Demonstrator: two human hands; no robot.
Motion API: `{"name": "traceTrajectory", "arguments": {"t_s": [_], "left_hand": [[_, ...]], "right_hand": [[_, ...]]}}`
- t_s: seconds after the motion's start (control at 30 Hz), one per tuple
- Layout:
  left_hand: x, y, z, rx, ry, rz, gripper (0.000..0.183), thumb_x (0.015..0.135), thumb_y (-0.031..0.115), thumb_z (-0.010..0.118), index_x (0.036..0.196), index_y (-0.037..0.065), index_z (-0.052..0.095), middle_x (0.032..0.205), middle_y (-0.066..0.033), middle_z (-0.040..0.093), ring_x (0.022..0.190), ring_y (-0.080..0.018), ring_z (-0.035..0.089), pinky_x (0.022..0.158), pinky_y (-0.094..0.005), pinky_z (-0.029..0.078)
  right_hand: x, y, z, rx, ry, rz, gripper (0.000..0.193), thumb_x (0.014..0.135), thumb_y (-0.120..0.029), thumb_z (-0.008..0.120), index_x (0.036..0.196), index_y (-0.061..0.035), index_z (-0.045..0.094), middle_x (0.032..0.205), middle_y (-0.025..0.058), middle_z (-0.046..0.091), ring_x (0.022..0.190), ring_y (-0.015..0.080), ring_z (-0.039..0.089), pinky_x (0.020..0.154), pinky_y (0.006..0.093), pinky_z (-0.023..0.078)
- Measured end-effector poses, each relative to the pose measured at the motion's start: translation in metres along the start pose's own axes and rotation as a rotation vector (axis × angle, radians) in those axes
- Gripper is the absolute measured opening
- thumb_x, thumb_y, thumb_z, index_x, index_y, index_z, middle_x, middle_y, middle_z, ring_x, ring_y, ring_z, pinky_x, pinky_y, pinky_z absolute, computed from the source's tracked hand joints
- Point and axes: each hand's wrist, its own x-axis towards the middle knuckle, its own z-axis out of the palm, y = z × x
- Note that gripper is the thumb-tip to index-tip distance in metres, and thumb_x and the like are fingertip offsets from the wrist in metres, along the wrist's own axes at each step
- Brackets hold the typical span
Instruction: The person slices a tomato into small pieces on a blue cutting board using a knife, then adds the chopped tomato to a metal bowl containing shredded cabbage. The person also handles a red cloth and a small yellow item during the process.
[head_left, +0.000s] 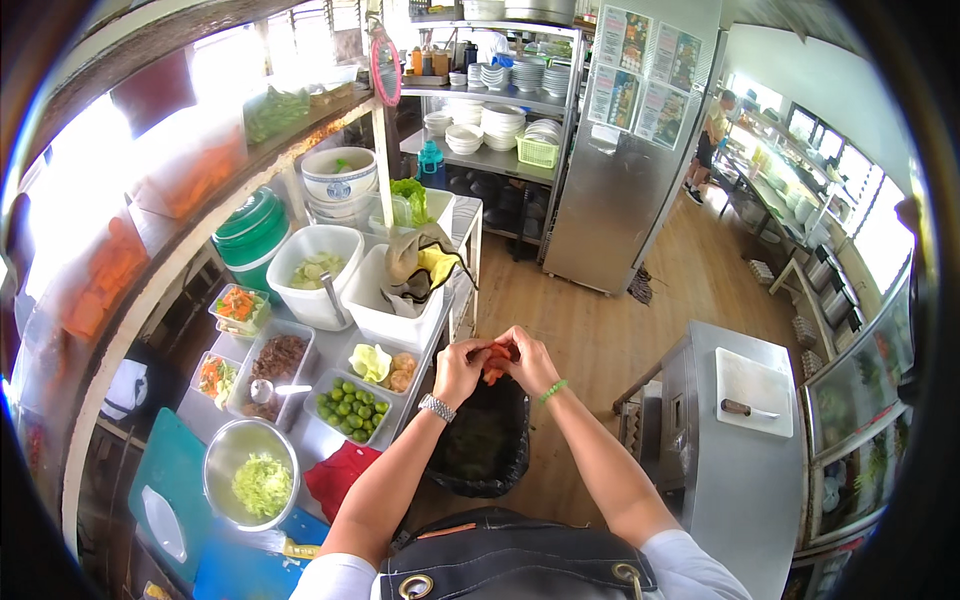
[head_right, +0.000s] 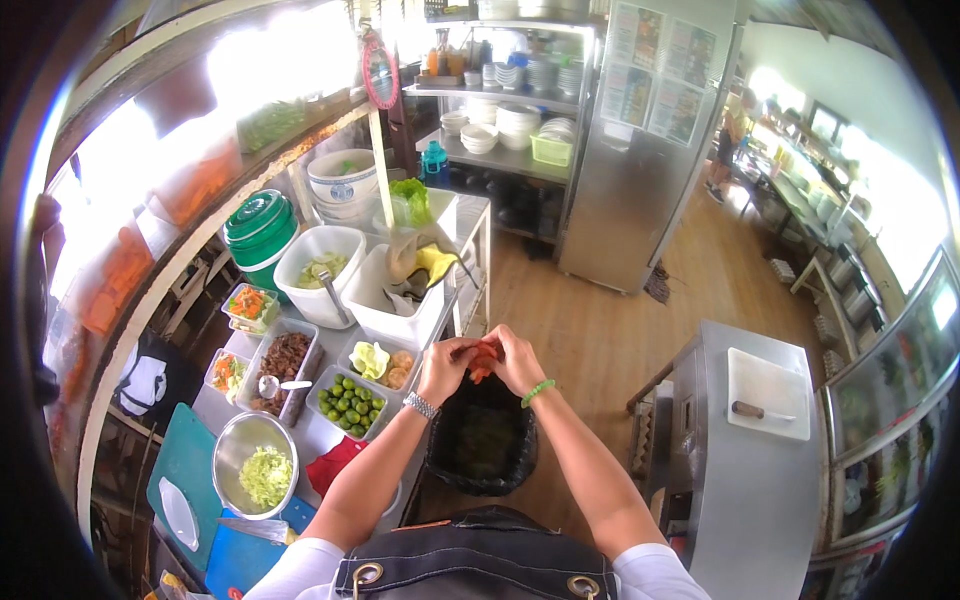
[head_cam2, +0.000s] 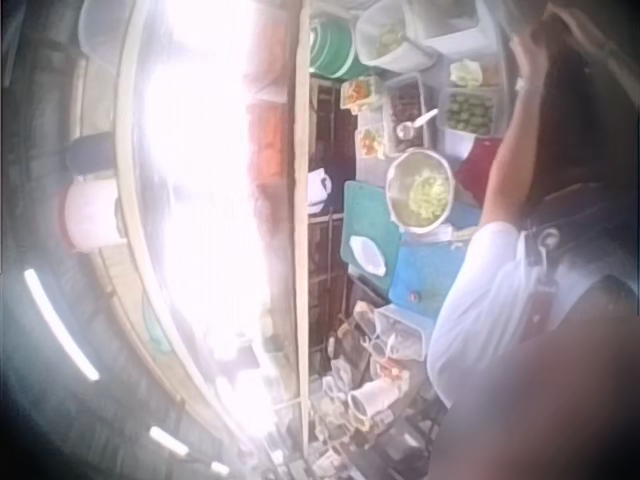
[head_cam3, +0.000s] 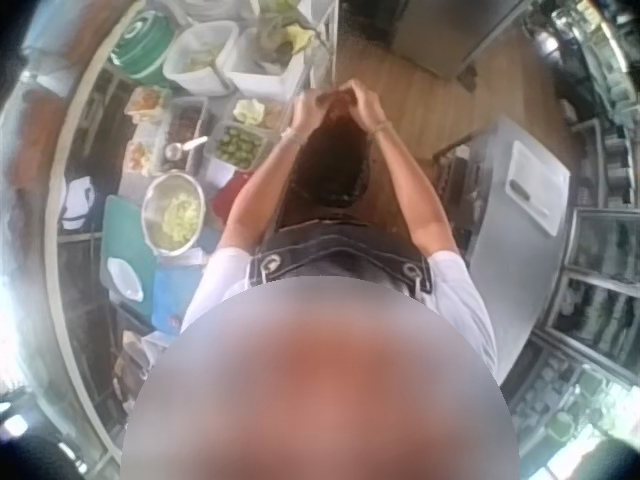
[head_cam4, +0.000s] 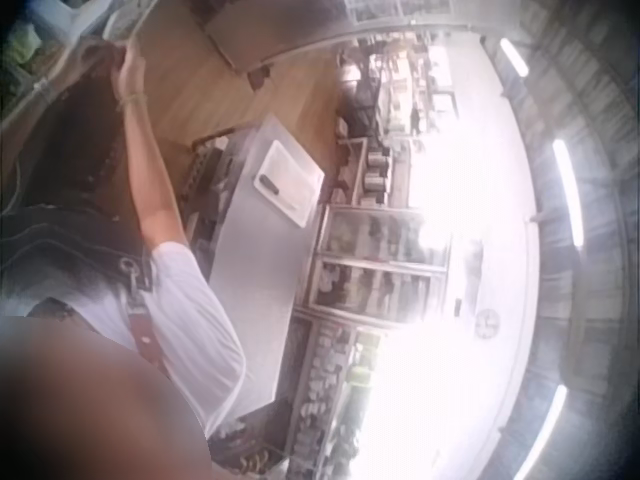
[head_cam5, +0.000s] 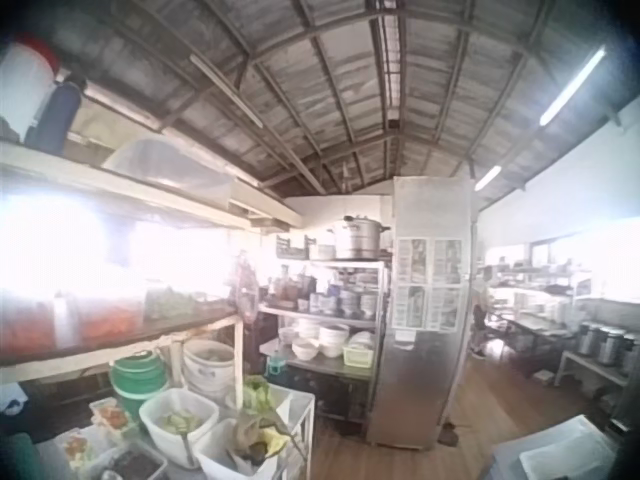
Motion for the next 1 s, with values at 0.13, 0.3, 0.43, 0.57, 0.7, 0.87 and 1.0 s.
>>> {"name": "traceTrajectory", "arguments": {"t_s": [0.13,0.3,0.43,0.57,0.7,0.87,1.0], "left_hand": [[0.002,0.000,0.007,-0.018,0.013,-0.018,0.017,0.087,0.000,0.067,0.103,0.000,0.073,0.087,-0.0132,0.075,0.079,-0.0177,0.073,0.073,-0.0285,0.056],[0.001,0.011,0.014,-0.157,0.081,-0.050,0.016,0.088,0.001,0.068,0.103,0.001,0.074,0.090,-0.0106,0.075,0.081,-0.0142,0.072,0.075,-0.0264,0.056],[-0.001,0.021,0.017,0.047,0.064,0.015,0.017,0.090,0.004,0.065,0.104,0.005,0.075,0.095,-0.0115,0.075,0.085,-0.0176,0.072,0.075,-0.0307,0.058],[-0.013,0.031,0.003,0.247,0.059,0.227,0.013,0.082,0.008,0.062,0.092,0.008,0.070,0.088,-0.0125,0.067,0.085,-0.0292,0.066,0.076,-0.0379,0.056],[-0.079,0.040,-0.037,0.429,0.115,0.620,0.017,0.078,0.015,0.066,0.093,0.009,0.059,0.092,-0.0079,0.057,0.090,-0.0267,0.058,0.075,-0.0387,0.052],[-0.271,0.040,-0.146,0.642,0.321,0.000,0.029,0.082,0.005,0.061,0.111,0.007,0.064,0.109,-0.0104,0.065,0.102,-0.0286,0.064,0.083,-0.0369,0.056],[-0.405,0.023,-0.225,0.631,0.830,-0.557,0.017,0.079,-0.006,0.063,0.093,0.003,0.064,0.082,-0.0121,0.069,0.073,-0.0308,0.067,0.069,-0.0408,0.056]], "right_hand": [[0.004,0.007,-0.013,-0.014,0.025,-0.149,0.028,0.091,-0.002,0.068,0.116,0.0037,0.057,0.098,0.0109,0.071,0.079,0.0158,0.071,0.072,0.0277,0.059],[-0.007,0.004,-0.019,0.295,-0.154,0.399,0.026,0.103,-0.014,0.049,0.113,0.0077,0.059,0.095,0.0116,0.072,0.077,0.0215,0.073,0.067,0.0289,0.060],[-0.009,0.004,-0.011,0.017,0.045,0.308,0.020,0.097,-0.006,0.052,0.108,0.0050,0.065,0.091,0.0130,0.072,0.074,0.0213,0.072,0.067,0.0308,0.060],[-0.016,0.018,-0.003,-0.338,0.139,0.022,0.027,0.088,-0.008,0.064,0.115,-0.0045,0.065,0.100,0.0120,0.071,0.087,0.0215,0.069,0.077,0.0347,0.057],[-0.045,0.076,-0.011,-0.129,-0.093,-0.057,0.077,0.080,-0.018,0.081,0.145,-0.0104,0.041,0.145,0.0088,0.042,0.116,0.0258,0.054,0.092,0.0393,0.049],[-0.128,0.191,-0.026,-0.447,-0.134,0.111,0.075,0.080,-0.011,0.079,0.145,-0.0061,0.042,0.142,0.0151,0.048,0.125,0.0319,0.051,0.098,0.0417,0.046],[-0.157,0.248,-0.020,-0.427,-0.206,0.383,0.067,0.082,-0.011,0.077,0.141,-0.0023,0.047,0.136,0.0220,0.053,0.123,0.0336,0.053,0.098,0.0420,0.046]]}}
